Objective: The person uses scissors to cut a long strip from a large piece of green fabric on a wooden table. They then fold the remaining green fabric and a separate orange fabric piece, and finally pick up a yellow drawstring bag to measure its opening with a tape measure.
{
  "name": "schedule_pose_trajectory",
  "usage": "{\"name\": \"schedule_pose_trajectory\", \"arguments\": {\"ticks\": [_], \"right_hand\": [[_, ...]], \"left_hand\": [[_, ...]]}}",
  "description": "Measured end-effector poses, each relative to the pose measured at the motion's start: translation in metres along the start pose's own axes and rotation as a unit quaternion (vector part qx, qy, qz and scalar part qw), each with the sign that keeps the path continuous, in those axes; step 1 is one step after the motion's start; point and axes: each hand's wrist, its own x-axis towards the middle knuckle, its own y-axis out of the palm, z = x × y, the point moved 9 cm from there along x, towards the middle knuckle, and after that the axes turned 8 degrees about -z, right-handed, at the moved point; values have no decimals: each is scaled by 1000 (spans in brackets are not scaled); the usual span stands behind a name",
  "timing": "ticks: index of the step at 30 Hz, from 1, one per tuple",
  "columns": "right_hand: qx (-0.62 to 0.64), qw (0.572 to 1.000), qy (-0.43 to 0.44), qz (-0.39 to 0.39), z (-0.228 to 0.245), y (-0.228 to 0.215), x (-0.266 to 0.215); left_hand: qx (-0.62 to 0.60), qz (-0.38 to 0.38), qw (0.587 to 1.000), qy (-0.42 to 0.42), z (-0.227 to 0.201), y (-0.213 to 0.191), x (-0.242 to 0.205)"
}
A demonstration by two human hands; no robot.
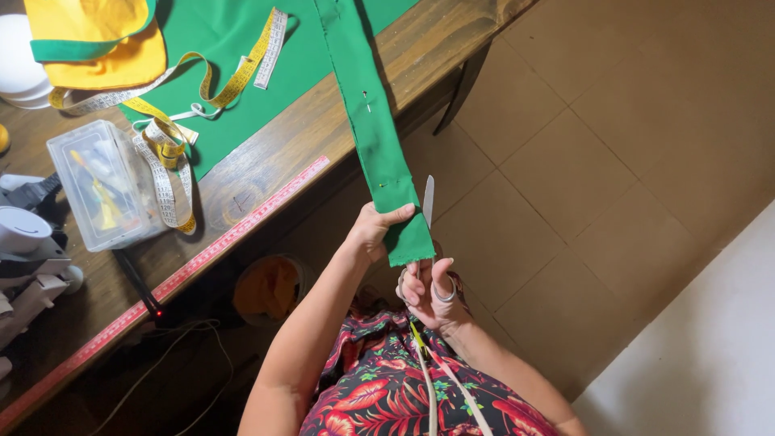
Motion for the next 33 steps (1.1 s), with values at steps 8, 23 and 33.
{"name": "schedule_pose_trajectory", "arguments": {"ticks": [8,23,33], "right_hand": [[-10,1000,10,-10,-2,-5,-4],[9,1000,-2,28,-1,-19,40],[-11,1000,13,4,5,-1,25]], "left_hand": [[2,3,1000,9,-8,2,-8],[31,11,999,29,-12,4,-19],[6,-21,999,48,-29,16,-14]]}}
